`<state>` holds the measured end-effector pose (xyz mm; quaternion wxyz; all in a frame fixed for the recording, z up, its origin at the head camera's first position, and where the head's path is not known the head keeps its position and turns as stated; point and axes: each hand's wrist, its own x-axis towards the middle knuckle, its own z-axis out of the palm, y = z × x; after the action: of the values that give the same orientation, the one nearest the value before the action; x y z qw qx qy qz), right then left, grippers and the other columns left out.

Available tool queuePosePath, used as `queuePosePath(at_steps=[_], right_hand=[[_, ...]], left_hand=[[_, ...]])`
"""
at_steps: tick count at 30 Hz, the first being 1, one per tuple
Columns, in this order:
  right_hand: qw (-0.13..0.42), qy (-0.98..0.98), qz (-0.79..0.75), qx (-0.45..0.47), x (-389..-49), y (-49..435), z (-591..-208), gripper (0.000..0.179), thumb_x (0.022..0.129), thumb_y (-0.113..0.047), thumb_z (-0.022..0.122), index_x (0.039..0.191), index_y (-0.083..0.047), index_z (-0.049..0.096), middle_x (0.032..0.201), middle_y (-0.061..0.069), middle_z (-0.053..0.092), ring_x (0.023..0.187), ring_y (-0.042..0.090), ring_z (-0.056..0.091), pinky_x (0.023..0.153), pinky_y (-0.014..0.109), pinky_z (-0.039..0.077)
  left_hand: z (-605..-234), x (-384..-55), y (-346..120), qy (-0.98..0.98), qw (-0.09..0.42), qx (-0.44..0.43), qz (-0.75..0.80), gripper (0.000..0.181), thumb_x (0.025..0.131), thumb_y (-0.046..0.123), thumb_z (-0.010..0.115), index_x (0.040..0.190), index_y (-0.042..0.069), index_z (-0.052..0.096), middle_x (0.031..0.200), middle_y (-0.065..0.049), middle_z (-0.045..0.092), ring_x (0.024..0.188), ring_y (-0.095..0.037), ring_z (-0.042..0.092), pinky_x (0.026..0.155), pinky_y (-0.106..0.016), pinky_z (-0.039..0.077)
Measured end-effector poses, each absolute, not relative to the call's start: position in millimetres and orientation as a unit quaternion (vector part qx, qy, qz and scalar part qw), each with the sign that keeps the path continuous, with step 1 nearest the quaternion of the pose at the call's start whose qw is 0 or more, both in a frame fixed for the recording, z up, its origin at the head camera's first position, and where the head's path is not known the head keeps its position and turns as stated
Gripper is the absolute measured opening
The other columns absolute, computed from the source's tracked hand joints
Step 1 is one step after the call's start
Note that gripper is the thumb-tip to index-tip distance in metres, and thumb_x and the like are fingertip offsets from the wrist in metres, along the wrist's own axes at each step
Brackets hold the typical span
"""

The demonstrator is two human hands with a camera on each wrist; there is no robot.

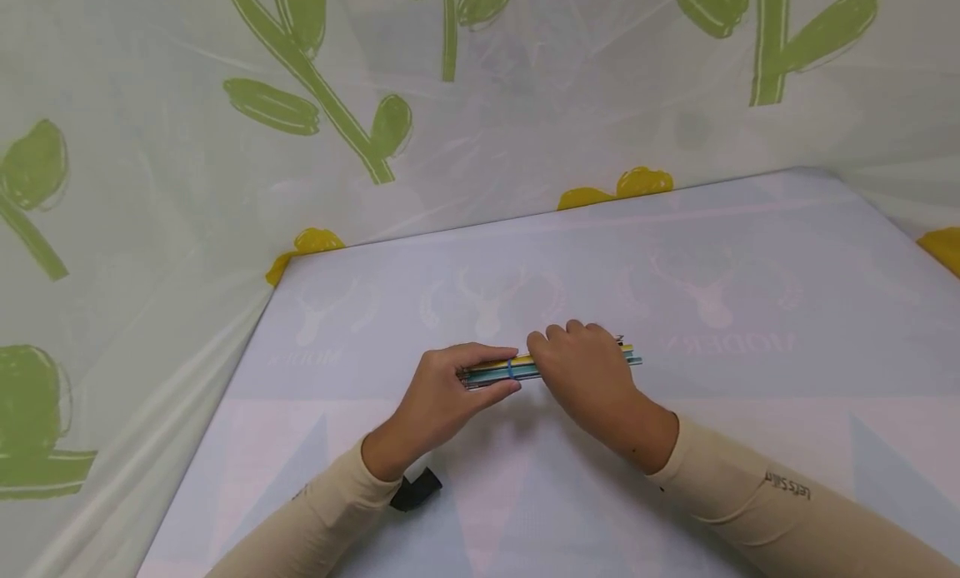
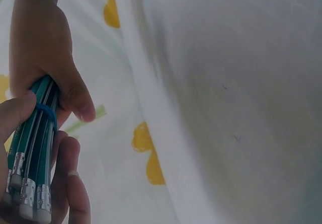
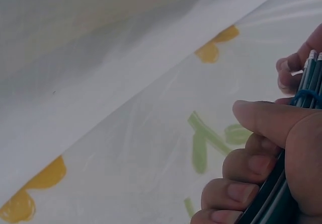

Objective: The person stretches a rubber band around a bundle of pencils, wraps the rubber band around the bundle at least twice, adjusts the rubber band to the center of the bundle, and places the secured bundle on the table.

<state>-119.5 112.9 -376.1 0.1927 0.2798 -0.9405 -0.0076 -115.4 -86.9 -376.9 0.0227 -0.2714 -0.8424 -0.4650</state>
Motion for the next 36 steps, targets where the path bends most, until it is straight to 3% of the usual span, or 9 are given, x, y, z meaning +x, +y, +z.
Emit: queuePosePath(at_steps=[13, 23, 29, 36], right_hand=[[0.180, -0.942, -0.020, 0.284, -115.7, 110.1, -376.8, 0.031, 0.071, -0.010, 0.090, 0.091, -0.005, 0.067, 0.075, 0.007, 0.068, 0.059, 0.019, 0.056, 0.053, 0.032, 0.051], [0.179, -0.940, -0.008, 0.291, -113.5, 107.7, -377.0, 0.030, 0.071, -0.011, 0.090, 0.085, -0.006, 0.065, 0.073, 0.005, 0.067, 0.058, 0.018, 0.055, 0.051, 0.030, 0.048], [0.178, -0.943, -0.012, 0.279, -118.0, 111.1, -376.2, 0.034, 0.069, -0.010, 0.091, 0.091, -0.005, 0.068, 0.079, 0.008, 0.071, 0.063, 0.021, 0.061, 0.056, 0.033, 0.055], [0.174, -0.948, -0.011, 0.265, -123.2, 112.5, -374.3, 0.026, 0.073, -0.010, 0.088, 0.089, -0.006, 0.068, 0.074, 0.007, 0.069, 0.058, 0.019, 0.054, 0.052, 0.030, 0.049]], left_hand=[[-377.3, -110.5, -84.7, -0.873, 0.160, -0.328, -0.324, 0.035, 0.079, 0.028, 0.086, 0.111, 0.016, 0.078, 0.100, 0.005, 0.078, 0.088, -0.007, 0.071, 0.074, -0.025, 0.045], [-379.0, -108.7, -82.9, -0.884, 0.153, -0.326, -0.297, 0.038, 0.080, 0.034, 0.084, 0.115, 0.022, 0.076, 0.102, 0.010, 0.078, 0.090, -0.003, 0.071, 0.078, -0.027, 0.042], [-375.0, -111.3, -85.9, -0.898, 0.168, -0.313, -0.261, 0.044, 0.078, 0.037, 0.086, 0.117, 0.019, 0.075, 0.104, 0.008, 0.077, 0.087, -0.005, 0.070, 0.079, -0.029, 0.042], [-373.7, -113.3, -88.2, -0.909, 0.170, -0.304, -0.230, 0.033, 0.081, 0.032, 0.084, 0.111, 0.022, 0.076, 0.100, 0.010, 0.077, 0.087, -0.004, 0.069, 0.081, -0.029, 0.041]])
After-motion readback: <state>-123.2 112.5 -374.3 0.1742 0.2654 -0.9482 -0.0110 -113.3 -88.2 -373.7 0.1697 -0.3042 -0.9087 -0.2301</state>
